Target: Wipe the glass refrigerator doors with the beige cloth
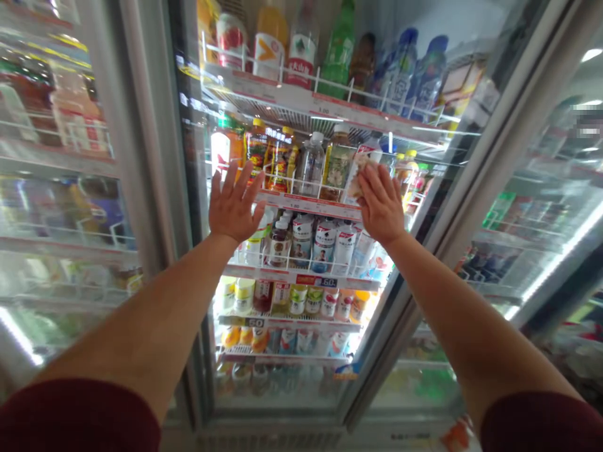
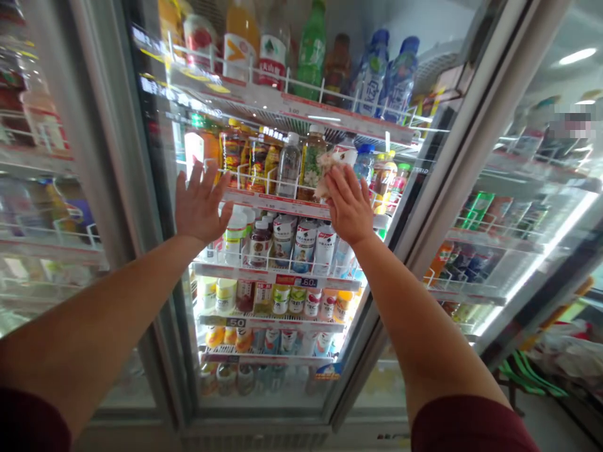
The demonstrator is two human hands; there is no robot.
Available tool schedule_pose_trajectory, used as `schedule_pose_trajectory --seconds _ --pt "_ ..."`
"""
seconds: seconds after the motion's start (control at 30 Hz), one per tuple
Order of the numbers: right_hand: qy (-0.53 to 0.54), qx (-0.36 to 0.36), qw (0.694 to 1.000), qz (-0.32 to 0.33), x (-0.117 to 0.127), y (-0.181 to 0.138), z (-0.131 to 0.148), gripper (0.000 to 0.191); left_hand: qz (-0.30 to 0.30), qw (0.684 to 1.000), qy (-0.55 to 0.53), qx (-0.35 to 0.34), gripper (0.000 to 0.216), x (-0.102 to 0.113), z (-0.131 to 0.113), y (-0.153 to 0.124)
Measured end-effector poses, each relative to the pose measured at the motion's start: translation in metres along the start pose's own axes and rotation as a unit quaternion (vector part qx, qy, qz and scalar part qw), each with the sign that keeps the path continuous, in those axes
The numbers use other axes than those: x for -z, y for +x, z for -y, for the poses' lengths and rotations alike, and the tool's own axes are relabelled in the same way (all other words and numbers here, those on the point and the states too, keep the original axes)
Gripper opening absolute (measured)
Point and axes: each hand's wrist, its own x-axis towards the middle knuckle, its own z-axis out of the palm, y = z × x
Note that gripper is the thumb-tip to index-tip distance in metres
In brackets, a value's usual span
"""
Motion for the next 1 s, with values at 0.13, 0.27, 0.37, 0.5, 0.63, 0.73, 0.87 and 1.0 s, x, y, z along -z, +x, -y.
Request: schedule_pose_trajectory --seconds 0.13,0.27,0.37,0.5,0.63,0.73,0.87,1.0 --pt "0.030 0.146 0.982 0.115 0.000 0.005 0.003 0.058 0.005 1.000 0.019 0.003 0.063 0.001 0.000 0.000" --pt "0.021 0.045 0.998 0.037 0.001 0.018 -0.011 0.059 0.018 0.999 0.021 0.020 0.064 0.003 -0.001 0.000" --pt "0.017 -0.012 1.000 -0.022 -0.002 0.018 -0.016 0.062 0.021 0.999 0.043 0.018 0.065 0.002 -0.001 0.001" --pt "0.030 0.102 0.994 0.036 -0.007 0.006 -0.010 0.063 0.011 0.998 0.063 0.019 0.066 0.000 0.001 0.000" --pt "0.046 0.125 0.990 0.040 -0.010 0.001 -0.008 0.061 0.021 0.997 0.069 0.027 0.070 -0.001 0.002 0.000" --pt "0.044 0.002 0.997 -0.061 -0.015 0.001 -0.011 0.061 0.020 0.998 0.060 0.030 0.070 -0.001 0.003 0.000" --pt "0.056 0.047 0.996 -0.042 -0.017 -0.004 -0.009 0.065 0.004 0.999 0.047 0.019 0.070 -0.001 0.004 -0.001" --pt "0.072 0.222 0.969 0.077 -0.014 -0.009 -0.005 0.064 0.013 0.998 0.056 0.022 0.070 0.000 0.003 0.000"
